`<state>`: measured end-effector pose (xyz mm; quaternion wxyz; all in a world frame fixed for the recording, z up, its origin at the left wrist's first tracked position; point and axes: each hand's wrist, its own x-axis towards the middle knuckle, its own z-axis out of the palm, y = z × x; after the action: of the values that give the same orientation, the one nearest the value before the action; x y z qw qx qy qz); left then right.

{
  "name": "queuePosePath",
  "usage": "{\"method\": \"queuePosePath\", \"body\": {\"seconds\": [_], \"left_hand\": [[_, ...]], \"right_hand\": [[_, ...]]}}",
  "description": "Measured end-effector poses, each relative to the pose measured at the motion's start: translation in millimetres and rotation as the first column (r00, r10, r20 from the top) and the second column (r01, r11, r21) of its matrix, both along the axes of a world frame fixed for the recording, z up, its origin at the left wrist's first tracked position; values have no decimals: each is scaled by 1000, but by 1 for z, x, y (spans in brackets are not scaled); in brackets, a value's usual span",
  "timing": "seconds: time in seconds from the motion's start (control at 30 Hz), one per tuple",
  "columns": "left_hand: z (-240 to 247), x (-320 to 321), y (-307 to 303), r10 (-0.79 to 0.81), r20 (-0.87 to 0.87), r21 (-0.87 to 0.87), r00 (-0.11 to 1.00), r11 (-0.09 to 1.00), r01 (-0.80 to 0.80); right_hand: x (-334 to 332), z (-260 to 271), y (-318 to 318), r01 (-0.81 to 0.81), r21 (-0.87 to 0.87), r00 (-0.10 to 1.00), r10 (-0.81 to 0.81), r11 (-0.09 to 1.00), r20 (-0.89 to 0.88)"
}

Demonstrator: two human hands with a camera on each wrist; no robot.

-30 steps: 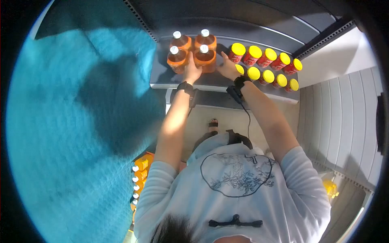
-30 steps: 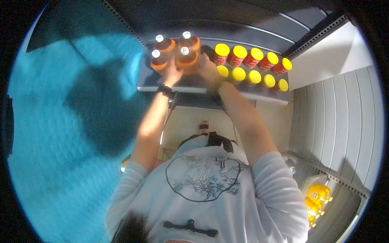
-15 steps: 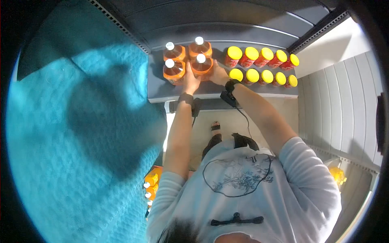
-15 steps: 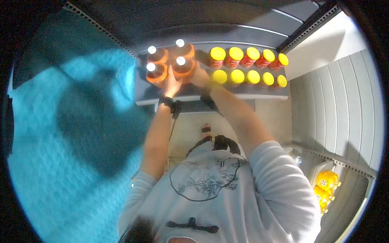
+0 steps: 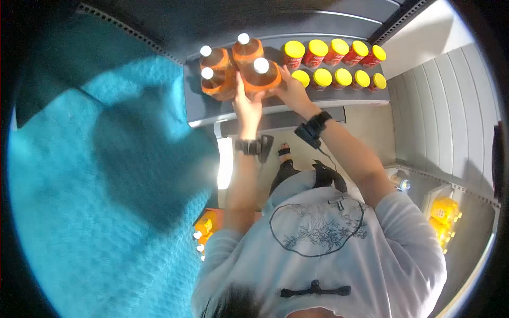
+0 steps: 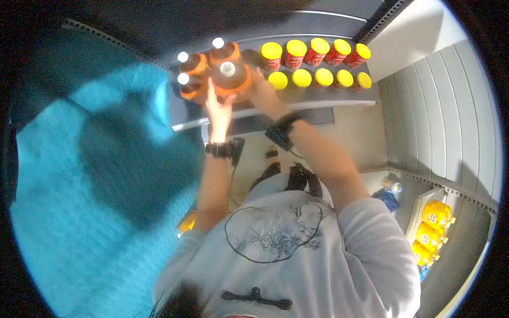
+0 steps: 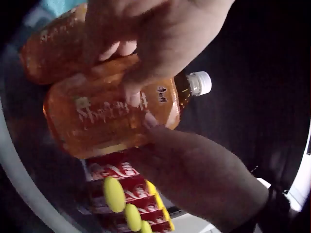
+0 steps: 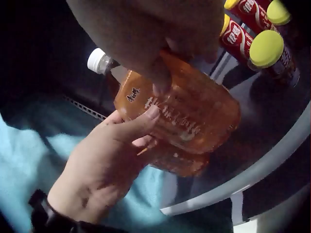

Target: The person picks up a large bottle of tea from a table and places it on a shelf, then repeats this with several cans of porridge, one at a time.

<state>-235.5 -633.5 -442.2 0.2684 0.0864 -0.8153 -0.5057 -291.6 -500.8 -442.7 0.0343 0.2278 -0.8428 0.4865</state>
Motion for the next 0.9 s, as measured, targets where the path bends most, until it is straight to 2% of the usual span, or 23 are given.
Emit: {"method": "queuePosePath", "body": {"seconds": [0.03, 0.07, 0.1, 0.2, 0.23, 0.3, 0.33, 0.37, 0.43, 0.47, 0.5, 0.53, 0.57, 0.67, 0.73, 0.77, 0.83, 0.9], "left_hand": [[12, 6, 11, 14, -11, 17, 1000, 1000, -14], [40, 16, 25, 20, 35, 19, 999, 1000, -20], [49, 19, 33, 32, 7, -65, 999, 997, -31], [83, 34, 66, -63, 13, 107, 998, 992, 61], [90, 36, 78, -78, 26, 160, 997, 985, 73], [89, 35, 102, -175, -72, 265, 982, 946, 188], [99, 36, 117, -143, -48, 27, 989, 989, 144], [106, 36, 133, -201, -94, -4, 975, 980, 201], [108, 36, 162, -297, -79, -95, 952, 953, 289], [117, 42, 181, -354, 2, -44, 935, 934, 354], [111, 40, 201, -448, -135, 82, 884, 884, 460], [121, 46, 223, -513, -133, 148, 848, 836, 529], [130, 54, 244, -573, -126, 213, 810, 781, 586], [118, 61, 308, -662, -113, 196, 741, 717, 669], [128, 73, 355, -709, -75, 78, 701, 697, 713], [133, 79, 374, -729, -53, 15, 683, 683, 730], [144, 89, 415, -790, -86, 17, 608, 609, 793], [158, 96, 454, -848, -146, 32, 510, 511, 859]], "right_hand": [[5, 12, 10, -44, -24, 994, 42, 999, -99], [14, 31, 21, -59, -117, 996, 66, 991, 53], [23, 49, 33, -58, -211, 975, 100, 976, 198], [46, 83, 72, -14, -219, 988, 47, 976, 150], [49, 86, 86, 20, -190, 998, -9, 982, 56], [56, 88, 116, 99, -133, 984, -117, 986, -135], [61, 90, 131, 136, -145, 969, -162, 980, -188], [68, 93, 148, 124, -202, 985, -145, 972, -97], [82, 101, 187, 135, -315, 991, -120, 939, 66], [95, 105, 204, 188, -386, 981, -152, 903, 122], [106, 109, 220, 244, -451, 967, -185, 859, 173], [116, 111, 239, 266, -466, 963, -258, 844, 84], [126, 112, 259, 313, -453, 944, -326, 835, 53], [157, 106, 320, 438, -424, 872, -490, 792, -15], [180, 104, 364, 521, -405, 813, -581, 751, -33], [195, 115, 384, 555, -395, 805, -592, 732, 35], [227, 143, 420, 609, -380, 786, -595, 696, 168], [250, 168, 457, 723, -222, 681, -729, 654, 70]]}}
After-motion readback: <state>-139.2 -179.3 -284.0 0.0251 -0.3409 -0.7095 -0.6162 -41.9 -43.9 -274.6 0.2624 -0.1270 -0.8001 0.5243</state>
